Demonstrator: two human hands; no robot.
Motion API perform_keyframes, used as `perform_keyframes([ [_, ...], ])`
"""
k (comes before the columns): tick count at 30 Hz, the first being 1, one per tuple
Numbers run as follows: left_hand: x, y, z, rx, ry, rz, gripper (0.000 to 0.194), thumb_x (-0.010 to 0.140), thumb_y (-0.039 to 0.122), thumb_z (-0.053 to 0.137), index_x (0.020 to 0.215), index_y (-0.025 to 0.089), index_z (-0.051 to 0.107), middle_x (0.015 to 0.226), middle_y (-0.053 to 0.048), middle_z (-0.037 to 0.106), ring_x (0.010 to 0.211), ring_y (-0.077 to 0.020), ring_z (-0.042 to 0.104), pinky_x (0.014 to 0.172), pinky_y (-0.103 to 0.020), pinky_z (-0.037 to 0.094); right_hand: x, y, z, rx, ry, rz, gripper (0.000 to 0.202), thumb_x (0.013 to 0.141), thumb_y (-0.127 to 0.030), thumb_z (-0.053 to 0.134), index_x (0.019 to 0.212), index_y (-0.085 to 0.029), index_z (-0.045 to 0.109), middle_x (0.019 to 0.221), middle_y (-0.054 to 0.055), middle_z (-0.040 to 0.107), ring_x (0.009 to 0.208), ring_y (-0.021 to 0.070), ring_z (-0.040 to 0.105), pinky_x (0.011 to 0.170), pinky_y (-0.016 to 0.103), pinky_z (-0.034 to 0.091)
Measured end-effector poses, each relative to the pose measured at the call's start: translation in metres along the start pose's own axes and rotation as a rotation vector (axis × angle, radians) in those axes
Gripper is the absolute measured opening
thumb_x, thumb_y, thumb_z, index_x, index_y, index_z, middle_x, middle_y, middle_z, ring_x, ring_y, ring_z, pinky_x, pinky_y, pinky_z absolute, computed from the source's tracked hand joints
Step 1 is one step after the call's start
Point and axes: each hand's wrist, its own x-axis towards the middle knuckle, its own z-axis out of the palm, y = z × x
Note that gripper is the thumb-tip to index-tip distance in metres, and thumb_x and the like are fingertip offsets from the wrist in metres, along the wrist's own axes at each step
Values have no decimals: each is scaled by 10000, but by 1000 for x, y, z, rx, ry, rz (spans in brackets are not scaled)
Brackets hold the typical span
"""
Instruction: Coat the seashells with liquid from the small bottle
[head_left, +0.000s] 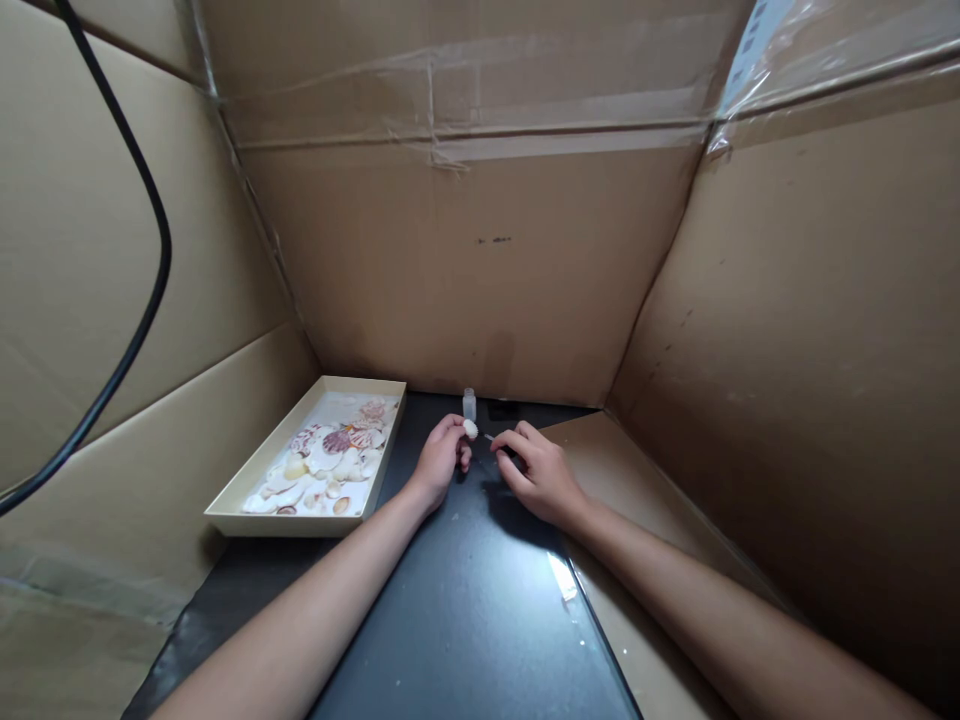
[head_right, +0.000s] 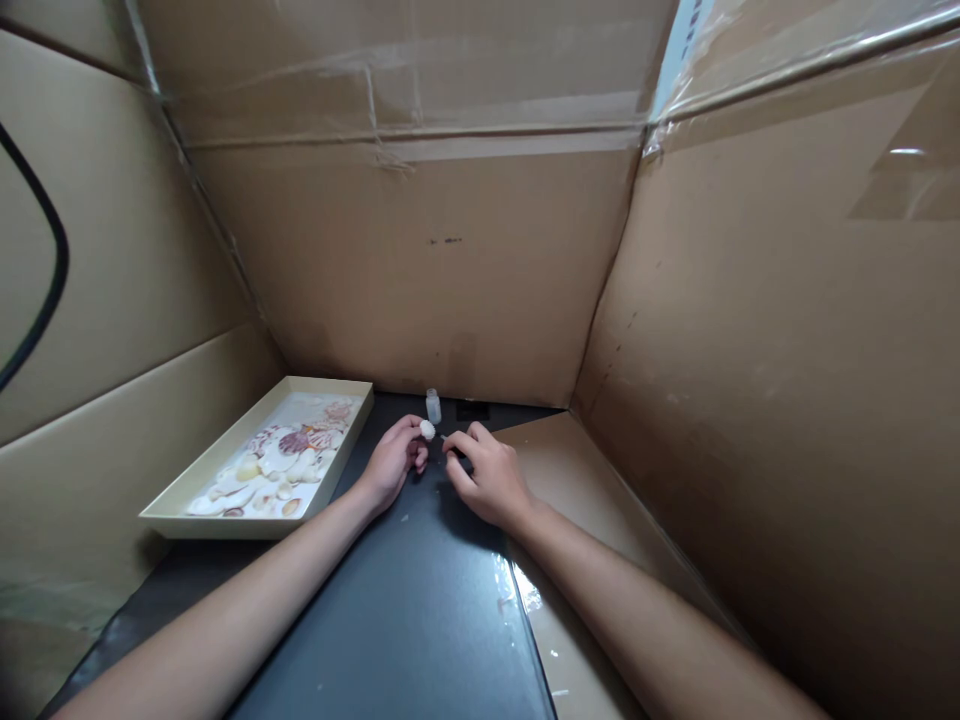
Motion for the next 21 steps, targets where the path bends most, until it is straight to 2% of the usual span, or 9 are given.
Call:
perform_keyframes([
  [4,0,-1,0,11,-3,7,127,724,293,536,753,181,484,541,69,448,392,-58,396,373,-174,297,0,-1,1,39,-37,-44,194,873,-205,482,993,-233,632,852,15,520,712,121,534,675,225,406],
  [8,1,-1,0,9,-3,10,124,716,288,533,743,181,476,559,67,455,395,-55,394,371,-175,290,0,-1,0,-22,-10,15,162,860,-204,492,933,-225,635,822,8,505,677,120,520,658,232,399],
  [13,0,0,-1,5,-7,5,122,721,289,532,746,180,483,532,68,441,394,-58,394,381,-171,283,0,-2,0,27,-21,-35,189,880,-215,473,986,-230,628,854,18,530,676,116,524,647,221,403],
  [17,-1,1,0,0,-6,7,118,717,280,538,737,177,484,561,64,458,399,-52,399,386,-171,294,0,-2,0,-30,-1,22,155,870,-224,487,931,-227,630,834,9,542,641,112,515,627,226,390],
  [21,-1,1,0,0,-7,9,103,717,270,532,729,178,488,555,64,450,399,-51,396,391,-170,296,0,-3,-1,14,-6,3,165,880,-231,480,957,-224,626,847,17,552,673,118,536,637,220,403],
])
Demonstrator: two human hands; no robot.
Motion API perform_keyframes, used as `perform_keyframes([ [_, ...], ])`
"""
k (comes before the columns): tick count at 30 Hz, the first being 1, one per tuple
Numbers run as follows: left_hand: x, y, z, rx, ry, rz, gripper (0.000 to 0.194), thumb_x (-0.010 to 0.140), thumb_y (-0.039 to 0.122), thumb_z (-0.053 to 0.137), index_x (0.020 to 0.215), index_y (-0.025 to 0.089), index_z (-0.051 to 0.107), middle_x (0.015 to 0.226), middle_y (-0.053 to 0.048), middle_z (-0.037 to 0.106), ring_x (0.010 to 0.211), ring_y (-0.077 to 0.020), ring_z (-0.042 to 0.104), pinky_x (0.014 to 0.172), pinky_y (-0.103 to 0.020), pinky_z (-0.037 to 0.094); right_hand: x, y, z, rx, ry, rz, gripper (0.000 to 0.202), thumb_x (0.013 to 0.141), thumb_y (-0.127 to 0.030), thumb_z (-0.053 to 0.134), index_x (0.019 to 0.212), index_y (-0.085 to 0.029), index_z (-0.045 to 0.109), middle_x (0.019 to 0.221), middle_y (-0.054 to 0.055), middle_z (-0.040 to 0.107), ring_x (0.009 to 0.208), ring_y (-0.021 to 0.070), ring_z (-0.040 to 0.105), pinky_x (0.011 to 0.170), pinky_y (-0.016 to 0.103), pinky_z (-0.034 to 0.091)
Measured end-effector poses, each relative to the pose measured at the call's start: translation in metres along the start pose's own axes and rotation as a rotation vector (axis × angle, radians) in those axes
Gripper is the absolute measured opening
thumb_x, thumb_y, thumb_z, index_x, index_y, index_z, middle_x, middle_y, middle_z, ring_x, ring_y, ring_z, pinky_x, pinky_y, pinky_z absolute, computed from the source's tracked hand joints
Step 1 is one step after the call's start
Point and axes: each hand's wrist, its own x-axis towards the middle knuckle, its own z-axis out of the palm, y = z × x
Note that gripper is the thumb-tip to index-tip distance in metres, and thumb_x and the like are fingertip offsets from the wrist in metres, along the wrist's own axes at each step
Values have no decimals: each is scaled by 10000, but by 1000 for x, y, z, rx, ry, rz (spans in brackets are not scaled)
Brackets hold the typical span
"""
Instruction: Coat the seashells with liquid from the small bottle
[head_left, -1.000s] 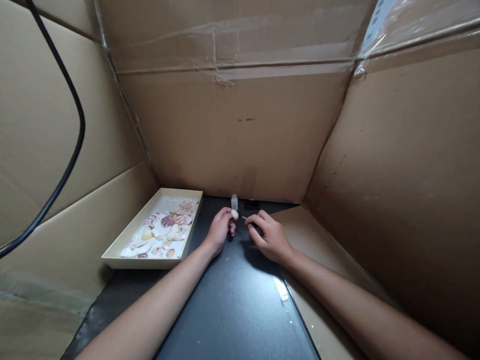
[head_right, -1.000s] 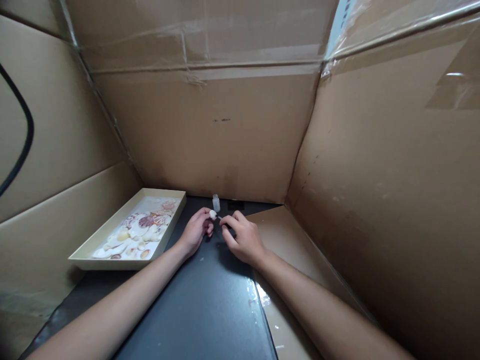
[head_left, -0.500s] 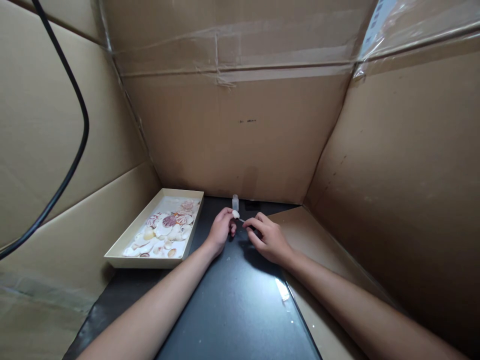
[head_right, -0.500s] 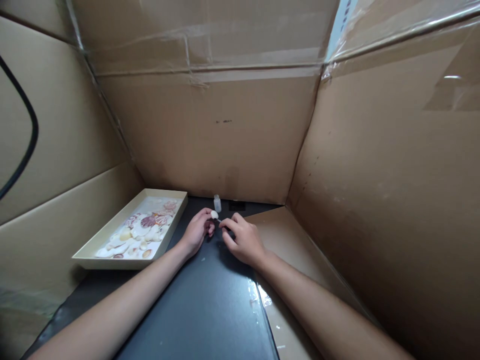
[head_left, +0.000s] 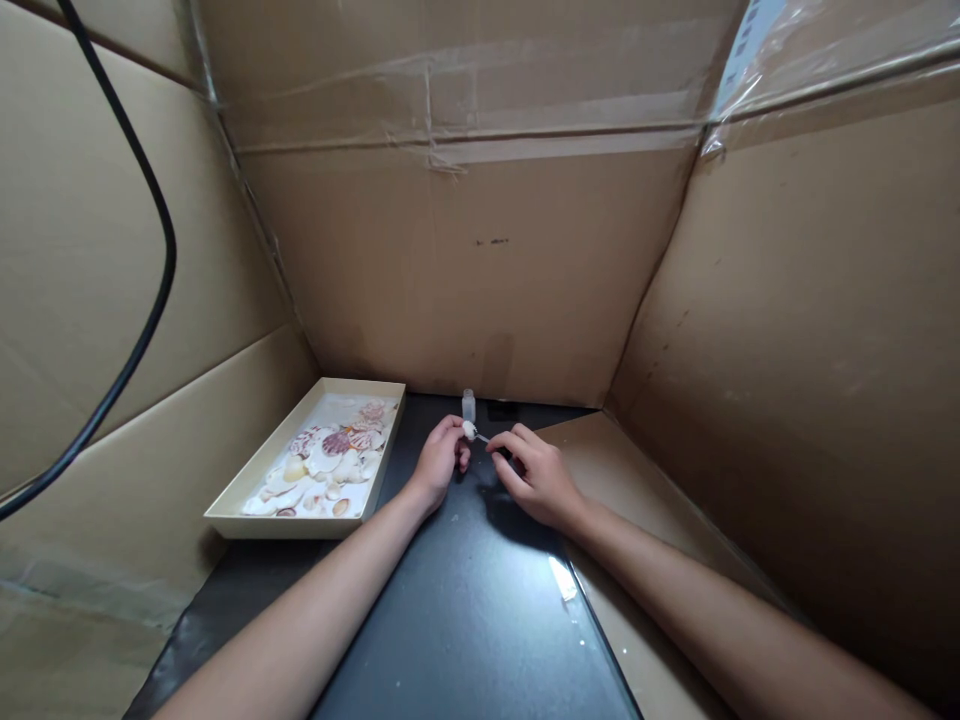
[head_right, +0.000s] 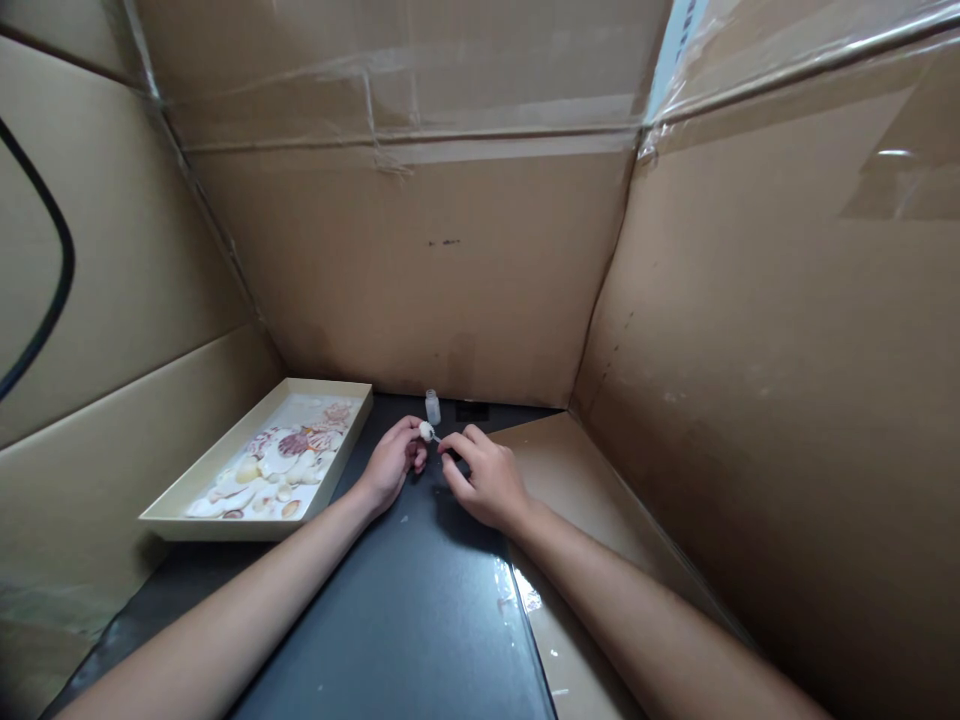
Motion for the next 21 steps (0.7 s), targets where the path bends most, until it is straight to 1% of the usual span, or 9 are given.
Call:
perform_keyframes([
  [3,1,0,0,-6,-3,1,101,717,267,534,725,177,489,550,62,449,400,-51,396,394,-170,295,0,1,1,5,-8,3,194,890,-238,474,1012,-235,623,867,20,561,689,121,552,640,218,412],
  [6,1,-1,-1,-5,-8,-1,101,716,266,533,728,178,485,558,61,457,397,-52,396,392,-173,297,0,3,2,-18,10,31,200,895,-253,473,1031,-238,619,890,22,570,690,122,558,641,222,415],
  [11,1,-1,-1,-1,-11,-1,100,722,266,527,733,179,481,558,62,464,393,-53,389,385,-175,289,0,2,1,1,36,24,175,894,-247,474,1007,-226,606,896,27,576,705,127,561,645,227,415],
  [14,1,-1,-1,-2,-7,0,109,722,276,532,731,180,482,553,60,466,395,-55,394,387,-175,292,0,0,1,38,21,-5,177,894,-235,466,1016,-223,595,889,28,576,708,125,563,651,225,416],
  [16,1,-1,-1,-6,-5,-2,112,718,277,537,731,180,482,562,59,472,394,-54,395,386,-174,292,0,1,1,23,6,4,167,885,-234,475,1003,-226,594,884,22,583,684,122,558,638,226,409],
  [19,1,-1,0,-9,-6,-10,105,717,268,538,729,179,483,556,59,469,388,-51,386,386,-171,287,0,2,3,-12,25,39,134,877,-247,484,958,-223,588,872,17,593,657,123,544,621,233,395],
  [21,1,-1,0,-7,-6,-8,100,720,265,537,726,179,486,541,60,461,388,-53,385,389,-170,288,0,2,3,6,32,26,131,885,-253,475,962,-219,575,878,22,593,671,125,547,633,236,398],
])
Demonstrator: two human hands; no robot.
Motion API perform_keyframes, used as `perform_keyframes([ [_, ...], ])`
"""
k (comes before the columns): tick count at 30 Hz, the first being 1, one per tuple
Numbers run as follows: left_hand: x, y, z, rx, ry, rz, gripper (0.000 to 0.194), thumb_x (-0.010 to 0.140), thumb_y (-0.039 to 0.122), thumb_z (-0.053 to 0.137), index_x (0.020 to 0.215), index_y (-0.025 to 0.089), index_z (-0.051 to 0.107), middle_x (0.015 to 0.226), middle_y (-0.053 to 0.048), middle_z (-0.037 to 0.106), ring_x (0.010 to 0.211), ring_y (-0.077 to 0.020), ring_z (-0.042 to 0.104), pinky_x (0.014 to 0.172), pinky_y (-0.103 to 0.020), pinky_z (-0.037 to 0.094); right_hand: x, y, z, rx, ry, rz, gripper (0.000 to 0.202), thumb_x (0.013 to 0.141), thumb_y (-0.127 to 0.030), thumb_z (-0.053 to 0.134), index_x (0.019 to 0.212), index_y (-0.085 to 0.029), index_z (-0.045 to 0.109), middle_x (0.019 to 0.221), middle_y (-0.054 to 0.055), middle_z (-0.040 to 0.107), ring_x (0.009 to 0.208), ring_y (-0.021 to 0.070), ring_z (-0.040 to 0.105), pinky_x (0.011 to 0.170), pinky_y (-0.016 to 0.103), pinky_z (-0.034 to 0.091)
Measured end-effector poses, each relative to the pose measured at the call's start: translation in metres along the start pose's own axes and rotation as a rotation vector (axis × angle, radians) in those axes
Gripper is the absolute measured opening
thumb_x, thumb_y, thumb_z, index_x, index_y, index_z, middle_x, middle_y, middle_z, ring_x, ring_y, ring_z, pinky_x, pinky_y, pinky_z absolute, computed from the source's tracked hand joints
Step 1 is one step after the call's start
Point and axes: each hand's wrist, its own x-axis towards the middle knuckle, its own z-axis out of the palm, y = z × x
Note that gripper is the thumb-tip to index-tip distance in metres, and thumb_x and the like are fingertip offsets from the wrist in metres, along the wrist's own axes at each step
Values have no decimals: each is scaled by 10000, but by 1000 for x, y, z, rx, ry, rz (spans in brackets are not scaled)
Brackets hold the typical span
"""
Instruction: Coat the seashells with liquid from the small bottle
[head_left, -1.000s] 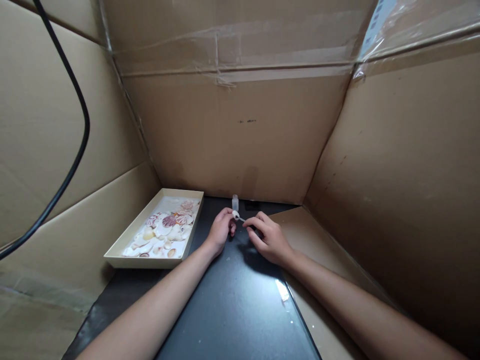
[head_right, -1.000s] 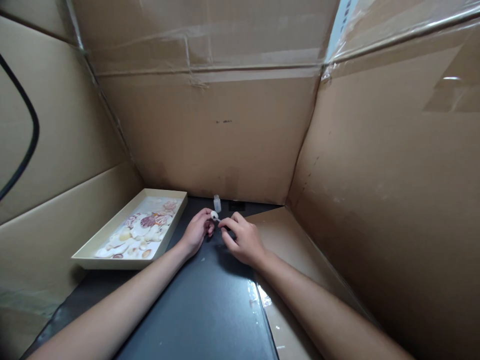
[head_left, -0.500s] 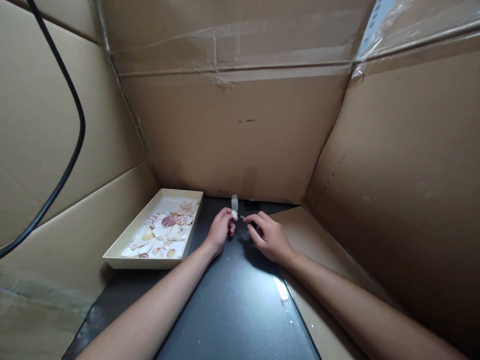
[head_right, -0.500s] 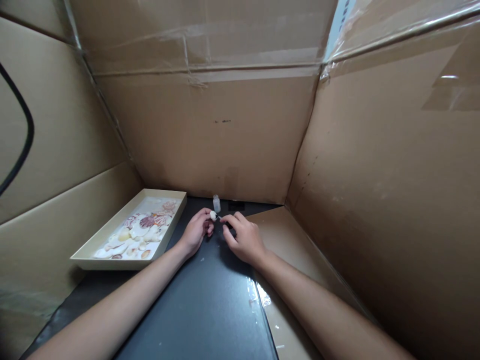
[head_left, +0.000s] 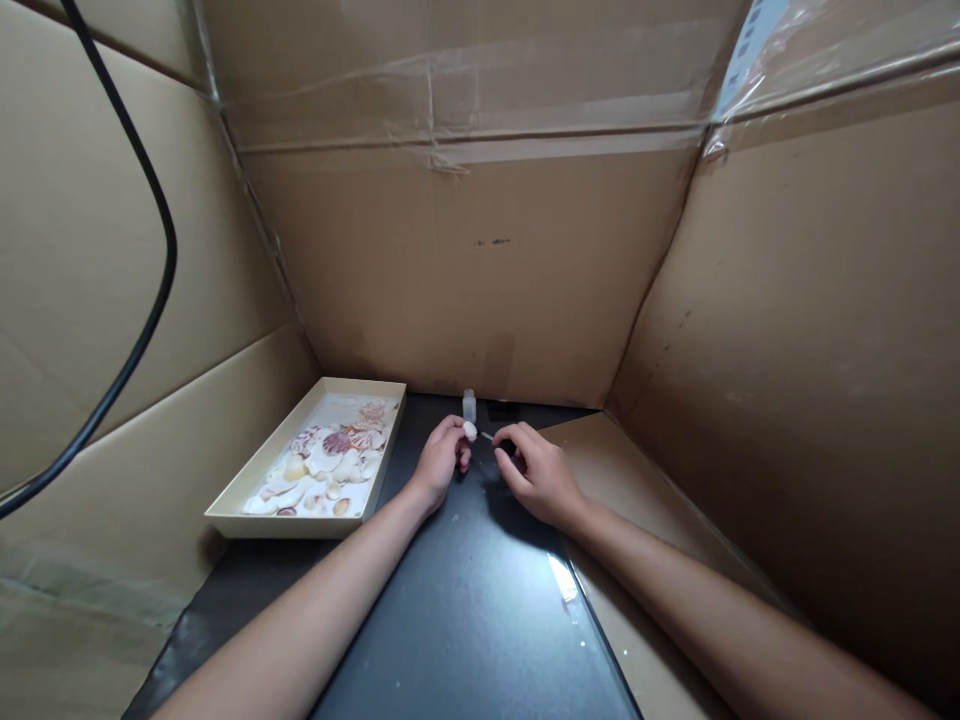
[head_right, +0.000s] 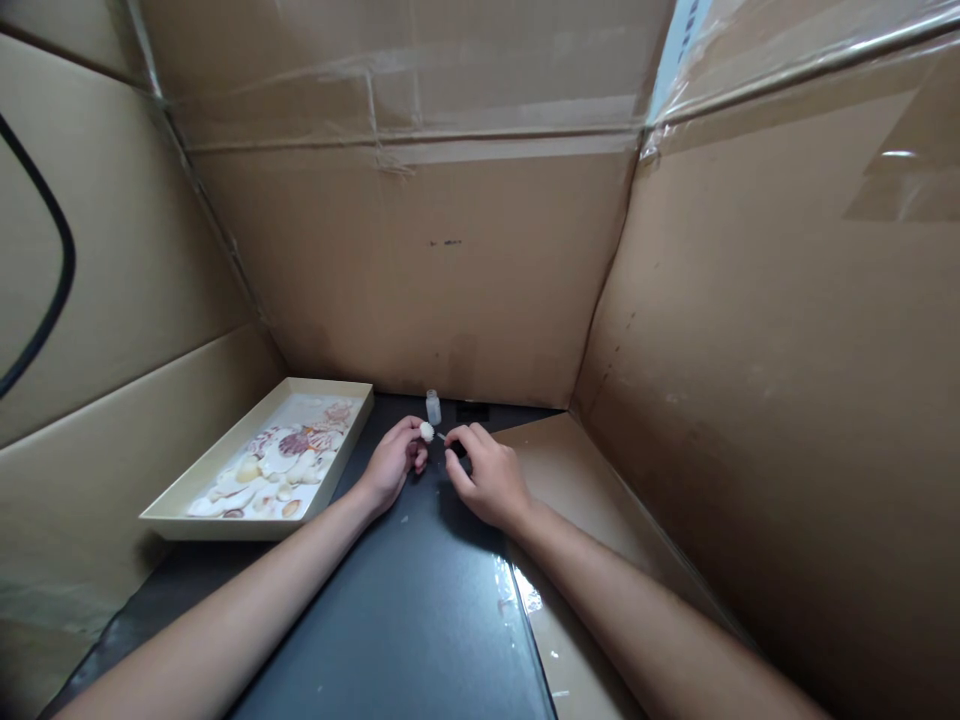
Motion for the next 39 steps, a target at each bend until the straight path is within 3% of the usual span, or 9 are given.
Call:
perform_keyframes([
  [17,0,0,0,10,-13,-7,98,721,262,526,722,180,472,529,62,455,386,-56,376,382,-172,284,-1,1,1,41,3,69,141,879,-293,486,983,-205,521,811,8,610,636,127,559,605,232,391],
  [23,1,0,0,5,-15,0,98,723,261,522,725,178,471,551,59,466,394,-53,387,386,-171,290,-1,1,1,30,-42,35,113,860,-273,506,949,-206,525,812,9,619,645,128,560,598,227,381],
  [39,1,-2,-1,18,-11,-6,108,728,279,522,732,183,473,516,66,437,397,-62,389,384,-175,288,-1,-1,0,48,-14,-29,128,898,-274,462,972,-206,541,875,26,603,678,124,563,640,230,402],
])
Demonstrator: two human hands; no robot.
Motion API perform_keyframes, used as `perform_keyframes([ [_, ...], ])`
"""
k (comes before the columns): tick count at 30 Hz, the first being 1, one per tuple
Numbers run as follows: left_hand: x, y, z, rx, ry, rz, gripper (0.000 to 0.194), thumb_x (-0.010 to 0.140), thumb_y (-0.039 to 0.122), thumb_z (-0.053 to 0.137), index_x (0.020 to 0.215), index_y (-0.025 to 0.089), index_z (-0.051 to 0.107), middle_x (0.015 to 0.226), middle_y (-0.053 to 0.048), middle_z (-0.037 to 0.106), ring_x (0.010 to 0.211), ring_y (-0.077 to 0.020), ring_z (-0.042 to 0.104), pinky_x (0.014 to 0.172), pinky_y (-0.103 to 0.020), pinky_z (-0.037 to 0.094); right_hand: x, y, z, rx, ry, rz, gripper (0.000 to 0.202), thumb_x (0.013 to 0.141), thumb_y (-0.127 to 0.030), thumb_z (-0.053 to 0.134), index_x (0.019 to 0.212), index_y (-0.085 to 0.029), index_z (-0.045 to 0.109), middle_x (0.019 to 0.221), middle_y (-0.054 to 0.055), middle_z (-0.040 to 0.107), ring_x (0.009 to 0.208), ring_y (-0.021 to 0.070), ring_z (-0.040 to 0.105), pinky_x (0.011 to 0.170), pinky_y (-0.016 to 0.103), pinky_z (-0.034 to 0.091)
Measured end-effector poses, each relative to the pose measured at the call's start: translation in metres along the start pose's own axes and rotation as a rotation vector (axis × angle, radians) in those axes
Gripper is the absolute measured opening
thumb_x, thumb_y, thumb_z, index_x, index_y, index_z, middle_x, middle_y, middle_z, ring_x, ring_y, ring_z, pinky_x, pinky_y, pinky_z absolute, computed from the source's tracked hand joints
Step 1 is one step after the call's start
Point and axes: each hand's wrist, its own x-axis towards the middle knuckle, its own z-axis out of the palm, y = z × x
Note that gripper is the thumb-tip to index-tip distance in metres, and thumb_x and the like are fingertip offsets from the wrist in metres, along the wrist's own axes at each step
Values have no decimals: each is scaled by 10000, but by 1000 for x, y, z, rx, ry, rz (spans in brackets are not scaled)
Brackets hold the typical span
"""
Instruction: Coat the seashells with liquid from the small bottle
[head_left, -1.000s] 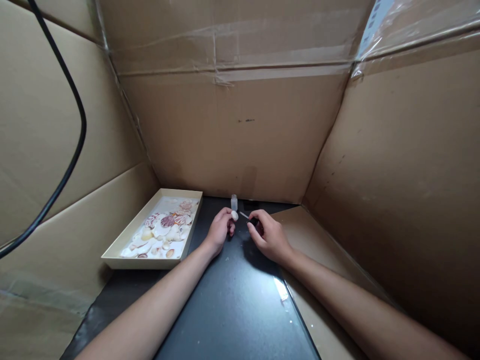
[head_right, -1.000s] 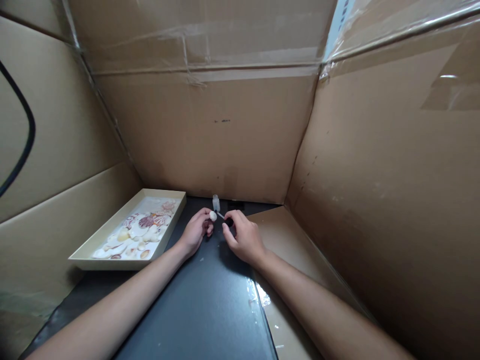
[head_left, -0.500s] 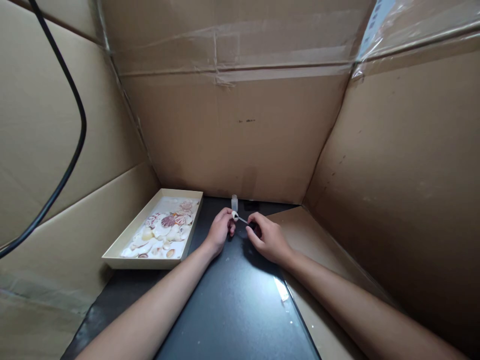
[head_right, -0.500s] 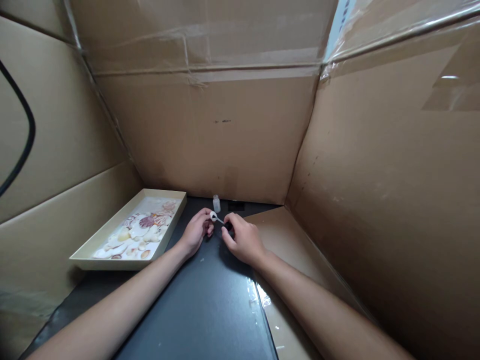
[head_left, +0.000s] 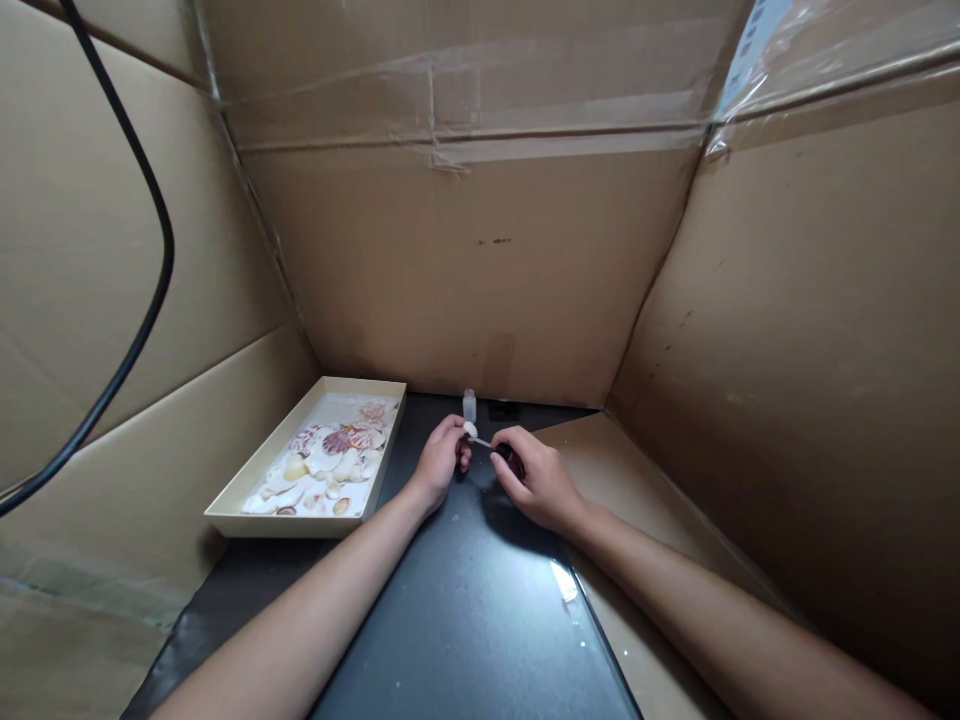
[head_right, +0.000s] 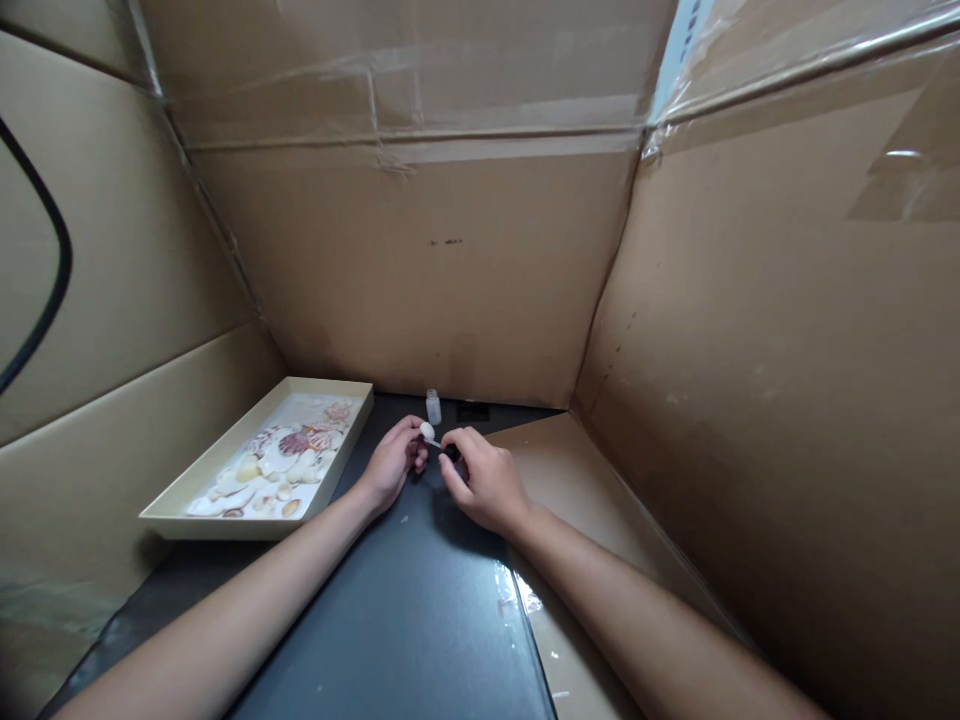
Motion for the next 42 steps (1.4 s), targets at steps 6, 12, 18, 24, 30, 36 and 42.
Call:
perform_keyframes([
  [6,0,1,1,-14,0,-1,98,714,258,525,722,180,467,547,63,456,391,-52,384,385,-176,287,0,1,1,-36,20,37,115,880,-274,475,950,-205,535,857,24,613,650,126,548,608,231,380],
  [12,0,1,1,-16,0,-5,94,721,259,523,722,182,468,537,63,450,388,-55,381,384,-176,287,0,2,1,-18,-8,34,104,872,-273,491,940,-204,529,812,10,607,623,120,533,595,226,372],
  [18,-1,1,1,-6,-3,3,84,726,252,513,715,180,471,535,59,452,394,-55,384,388,-172,292,0,1,0,-2,-1,0,108,881,-274,480,949,-205,529,848,19,602,650,121,538,614,226,381],
  [24,0,0,0,-8,-4,1,87,723,258,515,723,185,468,504,67,430,387,-61,376,383,-172,284,0,2,1,-4,16,11,103,896,-275,456,926,-199,519,840,22,586,646,123,526,614,228,381],
  [30,1,0,0,-18,-4,-2,98,724,264,524,724,184,467,514,66,437,387,-59,383,386,-170,281,1,4,2,-25,-4,16,126,913,-276,432,938,-206,533,845,24,590,667,130,539,635,236,388],
  [36,1,-1,0,-13,-7,10,107,732,276,523,724,184,468,547,59,459,393,-58,382,383,-176,282,1,2,1,-7,17,9,152,923,-315,440,961,-207,540,872,38,603,672,134,556,635,239,404],
  [42,1,-1,0,-7,-20,5,93,733,262,512,719,182,467,546,62,450,389,-54,370,385,-175,282,1,3,1,-46,26,32,132,912,-298,456,946,-204,543,867,32,608,658,130,549,624,234,392],
])
